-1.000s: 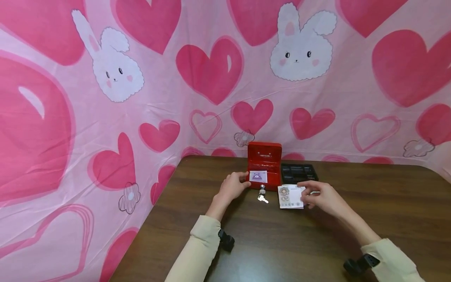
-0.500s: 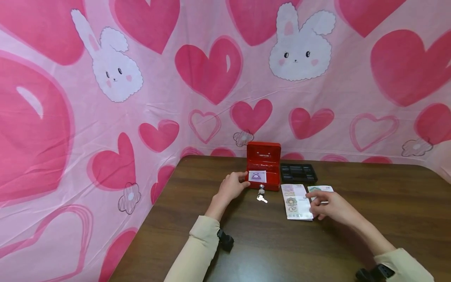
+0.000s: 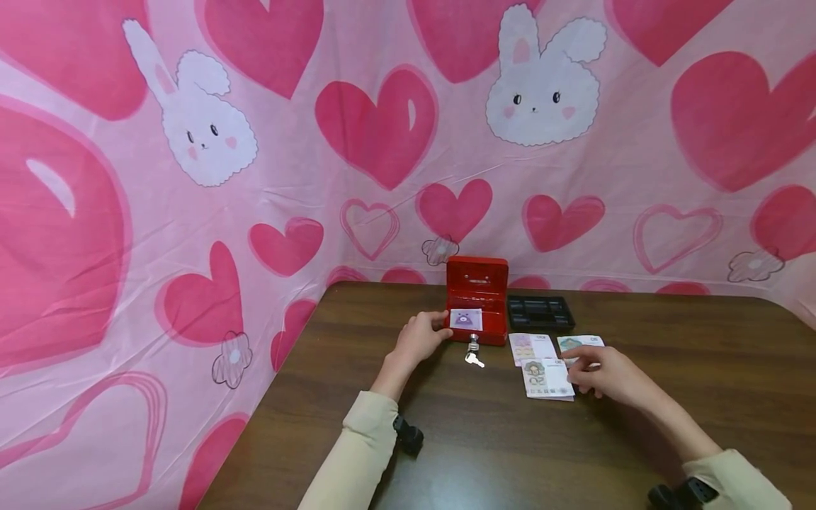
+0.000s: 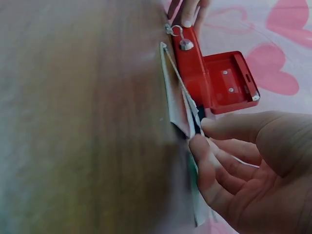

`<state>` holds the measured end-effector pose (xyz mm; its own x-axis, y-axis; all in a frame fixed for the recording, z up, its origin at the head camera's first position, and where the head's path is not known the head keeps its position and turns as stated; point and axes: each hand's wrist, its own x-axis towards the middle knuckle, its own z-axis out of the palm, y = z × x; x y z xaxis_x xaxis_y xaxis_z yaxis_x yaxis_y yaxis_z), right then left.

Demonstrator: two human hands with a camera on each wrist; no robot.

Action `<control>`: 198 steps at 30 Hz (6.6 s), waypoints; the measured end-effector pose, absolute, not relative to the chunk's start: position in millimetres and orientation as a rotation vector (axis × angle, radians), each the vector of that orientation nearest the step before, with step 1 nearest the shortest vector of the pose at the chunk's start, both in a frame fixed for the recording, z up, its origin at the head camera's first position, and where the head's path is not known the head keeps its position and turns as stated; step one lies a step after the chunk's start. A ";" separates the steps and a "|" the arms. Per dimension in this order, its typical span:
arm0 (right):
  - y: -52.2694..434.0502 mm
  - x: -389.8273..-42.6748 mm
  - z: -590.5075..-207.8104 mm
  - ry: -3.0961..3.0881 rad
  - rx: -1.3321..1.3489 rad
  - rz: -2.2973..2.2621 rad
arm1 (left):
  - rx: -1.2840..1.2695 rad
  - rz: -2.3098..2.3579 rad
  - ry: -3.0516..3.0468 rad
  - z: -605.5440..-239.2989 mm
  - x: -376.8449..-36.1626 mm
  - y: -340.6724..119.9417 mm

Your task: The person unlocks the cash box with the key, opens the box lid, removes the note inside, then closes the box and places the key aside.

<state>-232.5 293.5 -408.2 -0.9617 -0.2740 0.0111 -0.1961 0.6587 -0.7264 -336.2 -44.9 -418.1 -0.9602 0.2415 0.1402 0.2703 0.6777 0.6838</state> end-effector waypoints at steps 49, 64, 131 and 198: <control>176.5 -333.2 -401.5 3.081 -0.361 -1.117 | -0.459 -1.101 -2.852 -417.1 -336.5 -43.8; 156.0 -343.0 -401.9 3.159 -0.269 -0.845 | -0.447 -1.117 -2.867 -416.7 -336.3 -44.5; 193.8 -314.5 -384.0 3.112 -0.203 -1.523 | -0.475 -1.088 -2.857 -418.6 -337.6 -45.2; 348.8 -229.9 -391.4 2.999 -0.221 -0.968 | -0.463 -1.137 -2.848 -415.8 -334.9 -47.0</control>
